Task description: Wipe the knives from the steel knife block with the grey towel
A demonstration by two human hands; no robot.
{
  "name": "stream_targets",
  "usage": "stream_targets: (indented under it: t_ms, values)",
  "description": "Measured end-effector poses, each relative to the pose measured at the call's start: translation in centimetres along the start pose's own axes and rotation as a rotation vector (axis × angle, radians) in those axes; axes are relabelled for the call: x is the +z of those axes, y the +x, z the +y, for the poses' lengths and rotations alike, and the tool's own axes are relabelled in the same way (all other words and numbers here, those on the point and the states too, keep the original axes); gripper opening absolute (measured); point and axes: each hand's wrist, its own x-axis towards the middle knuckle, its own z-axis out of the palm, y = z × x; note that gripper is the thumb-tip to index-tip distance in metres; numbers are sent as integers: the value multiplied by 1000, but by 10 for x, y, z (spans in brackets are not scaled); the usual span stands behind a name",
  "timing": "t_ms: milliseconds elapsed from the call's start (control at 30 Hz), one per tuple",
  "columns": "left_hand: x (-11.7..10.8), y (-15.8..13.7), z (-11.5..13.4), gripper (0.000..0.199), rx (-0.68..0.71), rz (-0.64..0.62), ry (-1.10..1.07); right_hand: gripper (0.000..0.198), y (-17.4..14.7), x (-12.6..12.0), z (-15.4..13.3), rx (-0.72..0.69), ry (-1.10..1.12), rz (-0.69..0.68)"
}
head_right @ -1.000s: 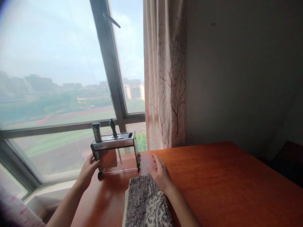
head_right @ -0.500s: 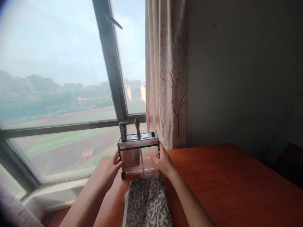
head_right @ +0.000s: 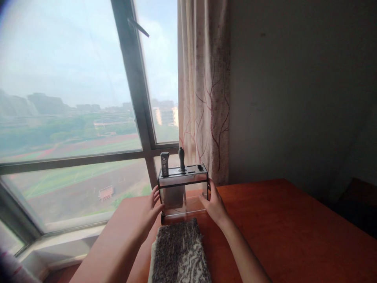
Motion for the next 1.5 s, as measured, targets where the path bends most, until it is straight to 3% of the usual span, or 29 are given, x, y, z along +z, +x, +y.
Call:
stream_targets:
  t_ms: [133,167,300,400,567,833,967,1067,1167,1333,1500]
  values:
    - [-17,-26,-20,67,-82,162,128,60,-31,0,20,141,-12,113]
    - [-20,-36,-27,65,-84,187,143,59,-42,2,25,182,-3,86]
    - [-20,-78,-54,59,-126,108,176,56,-86,17,33,224,-21,-131]
    - [-9,-97,-62,50,-5,-16,253,57,-103,30,29,151,-73,-235]
    - [10,-101,-51,48,120,-76,423,61,-101,32,31,130,-85,-232]
    - [39,-95,-42,49,196,-125,547,56,-91,8,50,137,-85,-103]
    - [40,-95,-44,50,215,-129,612,57,-92,0,47,244,-218,-82]
    - [35,-97,-46,51,200,-108,645,51,-95,-3,36,318,-223,-158]
    - [31,-100,-49,51,188,-95,650,43,-99,-4,15,367,-31,-291]
    - [28,-99,-52,51,195,-88,542,50,-107,-8,-26,677,710,-559]
    - [26,-99,-53,53,95,-77,367,41,-115,-13,-33,844,963,-540]
